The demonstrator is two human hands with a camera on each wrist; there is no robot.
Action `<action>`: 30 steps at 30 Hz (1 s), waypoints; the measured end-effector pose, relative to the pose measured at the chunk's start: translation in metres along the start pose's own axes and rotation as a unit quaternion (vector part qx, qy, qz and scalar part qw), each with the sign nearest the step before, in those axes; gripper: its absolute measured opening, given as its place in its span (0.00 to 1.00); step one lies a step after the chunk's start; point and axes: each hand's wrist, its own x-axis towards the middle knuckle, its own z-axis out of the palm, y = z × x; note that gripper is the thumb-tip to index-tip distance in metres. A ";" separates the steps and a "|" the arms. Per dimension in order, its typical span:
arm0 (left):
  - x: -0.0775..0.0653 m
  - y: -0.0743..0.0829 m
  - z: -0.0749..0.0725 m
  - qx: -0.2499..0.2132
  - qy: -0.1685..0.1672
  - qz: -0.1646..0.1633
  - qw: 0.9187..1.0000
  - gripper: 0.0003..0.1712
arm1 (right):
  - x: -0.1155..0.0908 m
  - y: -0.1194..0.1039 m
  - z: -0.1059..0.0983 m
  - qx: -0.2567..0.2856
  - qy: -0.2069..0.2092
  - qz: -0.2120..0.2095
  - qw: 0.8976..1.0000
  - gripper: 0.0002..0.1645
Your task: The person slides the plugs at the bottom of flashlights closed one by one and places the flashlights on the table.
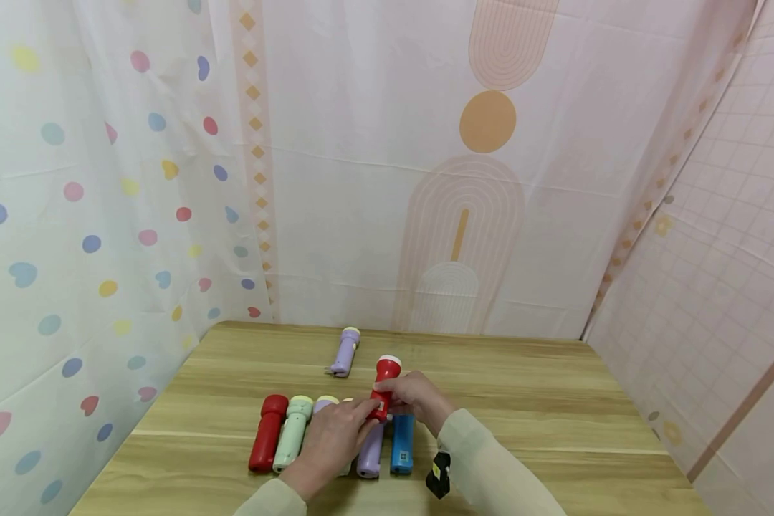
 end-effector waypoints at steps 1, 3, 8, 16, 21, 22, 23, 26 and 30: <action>0.000 0.000 0.000 -0.001 0.002 0.001 1.000 0.16 | 0.000 0.000 0.000 0.000 0.000 0.000 1.000 0.17; -0.001 0.000 0.000 -0.002 0.006 0.004 1.000 0.15 | -0.001 0.000 0.000 -0.002 0.000 0.000 1.000 0.17; -0.001 0.000 0.000 -0.003 0.010 0.006 1.000 0.15 | 0.002 0.003 0.001 0.001 0.000 -0.004 1.000 0.17; -0.002 -0.001 0.002 -0.002 0.018 0.012 1.000 0.16 | 0.003 0.004 0.001 0.004 -0.001 -0.006 1.000 0.15; -0.002 0.000 0.002 -0.002 0.013 0.009 1.000 0.16 | 0.004 0.004 0.000 0.002 -0.001 -0.002 1.000 0.14; -0.002 0.000 0.002 -0.002 0.012 0.009 1.000 0.16 | 0.003 0.004 0.000 0.002 -0.001 0.000 1.000 0.14; -0.002 0.000 0.002 -0.002 0.012 0.009 1.000 0.16 | 0.003 0.003 0.000 0.003 -0.002 0.001 1.000 0.14; -0.002 0.000 0.002 -0.001 0.013 0.011 1.000 0.16 | 0.003 0.003 0.000 0.000 -0.002 0.000 1.000 0.14; -0.002 -0.001 0.003 -0.001 0.013 0.015 1.000 0.17 | 0.002 0.002 -0.001 -0.002 -0.005 0.000 1.000 0.16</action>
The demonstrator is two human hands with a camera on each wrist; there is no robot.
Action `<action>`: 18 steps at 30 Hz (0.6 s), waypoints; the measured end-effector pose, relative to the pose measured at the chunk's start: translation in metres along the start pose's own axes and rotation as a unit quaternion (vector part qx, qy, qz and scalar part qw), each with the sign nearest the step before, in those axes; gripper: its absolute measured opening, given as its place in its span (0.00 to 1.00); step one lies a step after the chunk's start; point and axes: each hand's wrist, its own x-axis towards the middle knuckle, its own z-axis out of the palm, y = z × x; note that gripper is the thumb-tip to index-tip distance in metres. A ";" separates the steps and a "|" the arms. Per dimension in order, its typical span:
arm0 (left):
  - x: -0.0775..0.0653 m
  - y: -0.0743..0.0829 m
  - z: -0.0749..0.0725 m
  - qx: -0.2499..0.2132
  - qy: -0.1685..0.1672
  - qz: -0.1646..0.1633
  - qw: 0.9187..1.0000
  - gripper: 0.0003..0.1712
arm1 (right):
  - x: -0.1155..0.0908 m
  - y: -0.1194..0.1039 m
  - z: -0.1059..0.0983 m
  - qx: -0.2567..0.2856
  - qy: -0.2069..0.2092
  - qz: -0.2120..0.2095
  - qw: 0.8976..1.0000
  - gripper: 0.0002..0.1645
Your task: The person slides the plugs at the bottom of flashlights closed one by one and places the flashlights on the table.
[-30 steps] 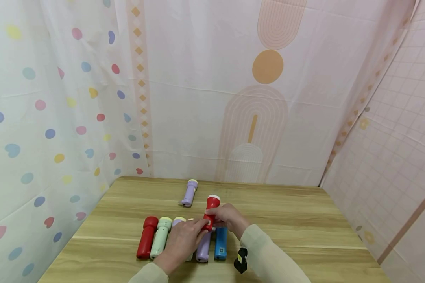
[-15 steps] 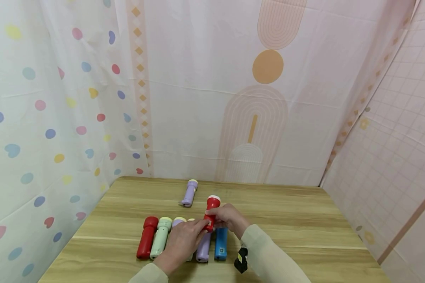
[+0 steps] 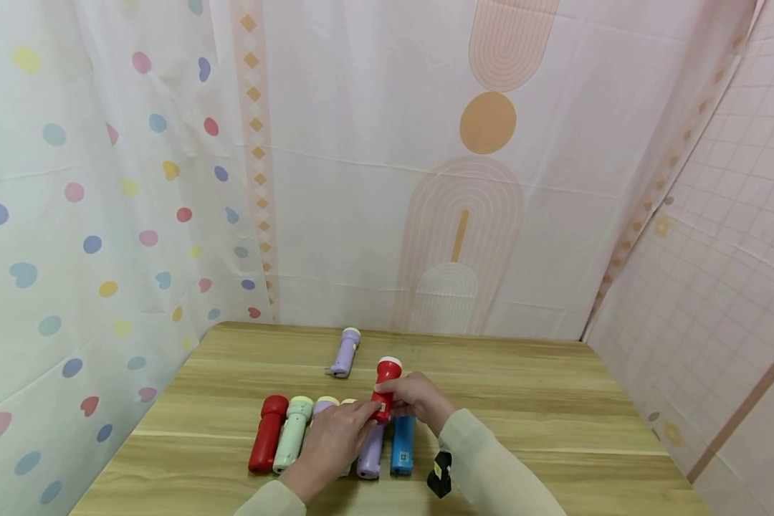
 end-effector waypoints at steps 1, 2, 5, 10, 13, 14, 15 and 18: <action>0.000 0.000 0.000 0.000 -0.001 0.000 1.000 0.17 | 0.000 0.000 0.000 0.000 -0.001 0.000 1.000 0.17; 0.000 0.000 0.000 0.000 -0.003 -0.001 1.000 0.17 | 0.001 0.001 -0.001 0.000 -0.002 -0.001 1.000 0.17; 0.000 0.001 -0.001 -0.001 -0.009 -0.004 1.000 0.17 | 0.002 0.002 -0.001 0.000 -0.004 -0.001 1.000 0.17; 0.000 0.001 -0.001 0.003 -0.012 -0.004 1.000 0.18 | 0.003 0.003 -0.001 -0.005 -0.002 -0.002 1.000 0.18; 0.000 0.001 -0.001 0.006 -0.014 -0.004 1.000 0.18 | 0.003 0.003 -0.001 -0.006 0.001 -0.002 1.000 0.18; 0.000 0.001 -0.001 0.006 -0.016 -0.004 1.000 0.19 | 0.003 0.003 -0.001 -0.006 0.001 -0.002 1.000 0.18; 0.000 0.001 -0.001 0.006 -0.019 -0.005 1.000 0.19 | 0.003 0.003 -0.001 -0.005 0.001 -0.002 1.000 0.18; 0.000 0.001 -0.001 0.007 -0.023 -0.004 1.000 0.19 | 0.003 0.003 -0.001 -0.002 -0.001 -0.002 1.000 0.18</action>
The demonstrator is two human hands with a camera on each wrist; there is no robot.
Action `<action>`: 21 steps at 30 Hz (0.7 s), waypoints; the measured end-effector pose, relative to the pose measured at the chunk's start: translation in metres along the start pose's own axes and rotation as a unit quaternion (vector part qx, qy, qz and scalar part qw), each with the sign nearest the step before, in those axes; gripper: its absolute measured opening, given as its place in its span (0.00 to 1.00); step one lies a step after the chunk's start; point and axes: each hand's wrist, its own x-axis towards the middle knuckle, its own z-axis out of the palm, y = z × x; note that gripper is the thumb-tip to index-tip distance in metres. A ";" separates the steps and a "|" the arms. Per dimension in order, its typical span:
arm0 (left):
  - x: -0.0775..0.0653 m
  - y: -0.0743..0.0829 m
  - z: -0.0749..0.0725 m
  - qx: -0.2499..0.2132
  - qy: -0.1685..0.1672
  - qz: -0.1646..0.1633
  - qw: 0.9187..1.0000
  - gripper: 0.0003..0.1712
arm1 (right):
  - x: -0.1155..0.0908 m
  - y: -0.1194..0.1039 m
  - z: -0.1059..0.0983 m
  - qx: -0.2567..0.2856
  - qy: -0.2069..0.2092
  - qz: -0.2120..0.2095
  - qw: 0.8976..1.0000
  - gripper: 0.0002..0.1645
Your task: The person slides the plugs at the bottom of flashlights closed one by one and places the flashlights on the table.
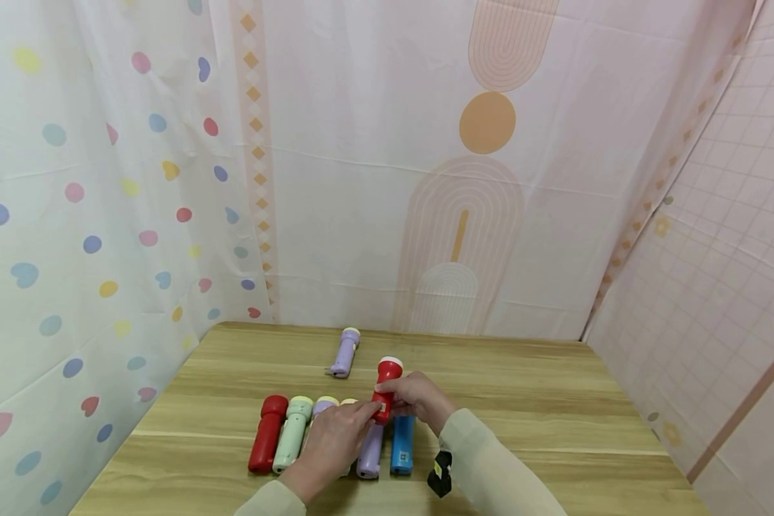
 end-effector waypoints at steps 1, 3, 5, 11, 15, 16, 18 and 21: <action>0.000 0.000 0.000 0.000 -0.001 0.000 1.000 0.19 | 0.000 0.000 0.000 0.002 -0.001 0.000 1.000 0.18; 0.000 0.000 0.000 0.000 -0.002 0.002 1.000 0.20 | 0.000 -0.001 0.000 0.003 -0.003 0.000 1.000 0.17; 0.000 0.000 -0.001 0.000 -0.002 0.003 1.000 0.20 | 0.000 -0.001 -0.001 0.006 -0.005 0.001 1.000 0.17; 0.000 0.000 -0.001 0.001 0.001 0.004 1.000 0.20 | -0.001 -0.001 -0.002 0.003 -0.003 0.005 1.000 0.18; 0.000 0.000 -0.001 0.000 0.004 0.004 1.000 0.19 | -0.001 -0.001 -0.002 0.000 -0.002 0.006 1.000 0.18; 0.000 0.001 -0.001 0.000 0.002 0.002 1.000 0.19 | -0.002 -0.001 -0.002 0.001 -0.002 0.005 1.000 0.18; 0.001 0.001 -0.002 -0.001 -0.003 -0.002 1.000 0.19 | -0.002 -0.001 -0.002 0.005 -0.002 0.001 1.000 0.18; 0.001 0.001 -0.004 0.002 -0.020 -0.015 1.000 0.19 | -0.002 -0.001 -0.002 0.011 0.007 -0.006 1.000 0.20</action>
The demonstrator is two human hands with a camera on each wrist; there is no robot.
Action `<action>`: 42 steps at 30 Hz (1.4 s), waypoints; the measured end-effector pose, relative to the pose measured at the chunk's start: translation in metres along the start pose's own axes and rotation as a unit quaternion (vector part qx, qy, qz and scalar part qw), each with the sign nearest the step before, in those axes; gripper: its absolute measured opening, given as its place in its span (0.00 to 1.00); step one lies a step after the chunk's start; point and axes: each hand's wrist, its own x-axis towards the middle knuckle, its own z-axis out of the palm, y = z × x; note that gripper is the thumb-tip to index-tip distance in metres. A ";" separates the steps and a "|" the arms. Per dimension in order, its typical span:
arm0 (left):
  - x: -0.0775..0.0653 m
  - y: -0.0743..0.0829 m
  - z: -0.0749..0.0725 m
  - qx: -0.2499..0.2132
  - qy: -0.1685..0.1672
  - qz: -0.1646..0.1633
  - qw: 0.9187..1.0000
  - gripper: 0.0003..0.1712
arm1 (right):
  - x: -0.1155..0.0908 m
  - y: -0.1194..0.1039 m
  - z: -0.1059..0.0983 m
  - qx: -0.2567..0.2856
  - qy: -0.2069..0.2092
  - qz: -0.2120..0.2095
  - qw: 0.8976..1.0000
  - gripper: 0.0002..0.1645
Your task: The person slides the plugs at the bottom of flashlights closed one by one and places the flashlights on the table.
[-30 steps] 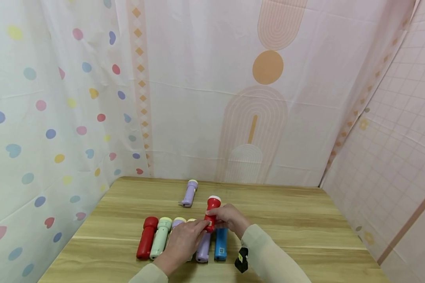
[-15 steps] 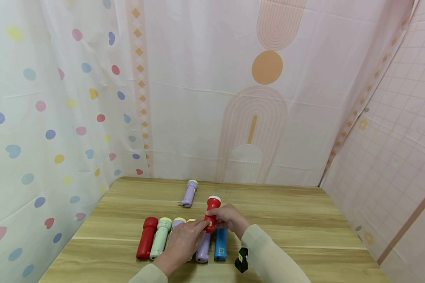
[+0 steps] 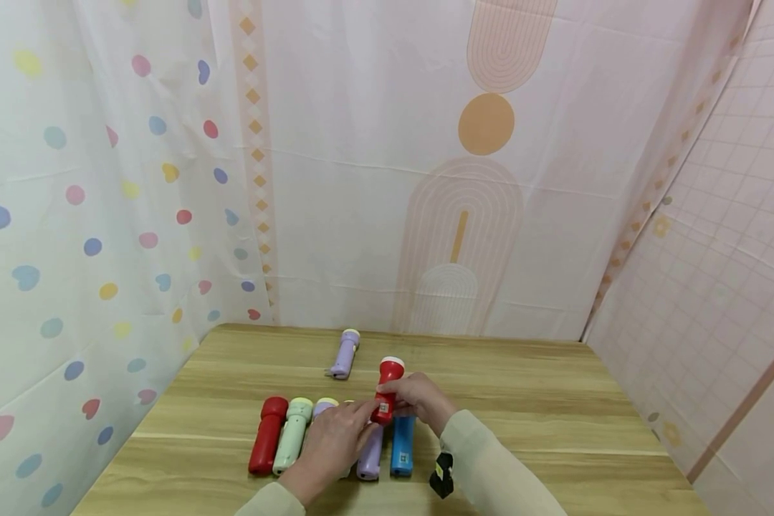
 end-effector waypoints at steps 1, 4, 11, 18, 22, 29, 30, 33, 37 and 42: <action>0.000 0.000 0.000 0.002 -0.007 -0.006 1.000 0.20 | 0.000 0.000 0.000 0.001 0.005 -0.001 1.000 0.20; -0.001 -0.001 -0.001 0.010 -0.032 -0.025 0.999 0.22 | 0.001 0.001 -0.002 -0.001 0.019 -0.001 1.000 0.22; -0.002 -0.002 -0.002 0.007 -0.094 -0.080 0.992 0.25 | 0.002 0.001 -0.006 -0.019 0.028 0.000 0.999 0.24; -0.005 -0.004 -0.003 0.031 -0.145 -0.129 0.980 0.29 | 0.002 0.003 -0.010 -0.026 0.026 -0.004 0.999 0.22; -0.009 -0.006 -0.002 0.044 -0.159 -0.148 0.975 0.30 | 0.004 0.005 -0.013 -0.031 0.032 -0.006 0.999 0.22; -0.016 -0.008 -0.002 0.039 -0.163 -0.165 0.972 0.29 | 0.005 0.008 -0.025 -0.020 0.043 -0.009 0.999 0.23; -0.016 -0.008 -0.002 0.039 -0.163 -0.165 0.972 0.29 | 0.005 0.009 -0.027 -0.021 0.045 -0.007 0.999 0.23; -0.018 -0.009 -0.002 0.039 -0.169 -0.166 0.971 0.29 | 0.006 0.011 -0.032 -0.023 0.049 -0.002 0.999 0.24; -0.020 -0.011 -0.002 0.039 -0.171 -0.163 0.971 0.29 | 0.004 0.013 -0.041 -0.035 0.050 0.008 0.998 0.25; -0.023 -0.013 -0.001 0.033 -0.159 -0.153 0.975 0.26 | 0.002 0.018 -0.053 -0.041 0.050 0.008 0.998 0.23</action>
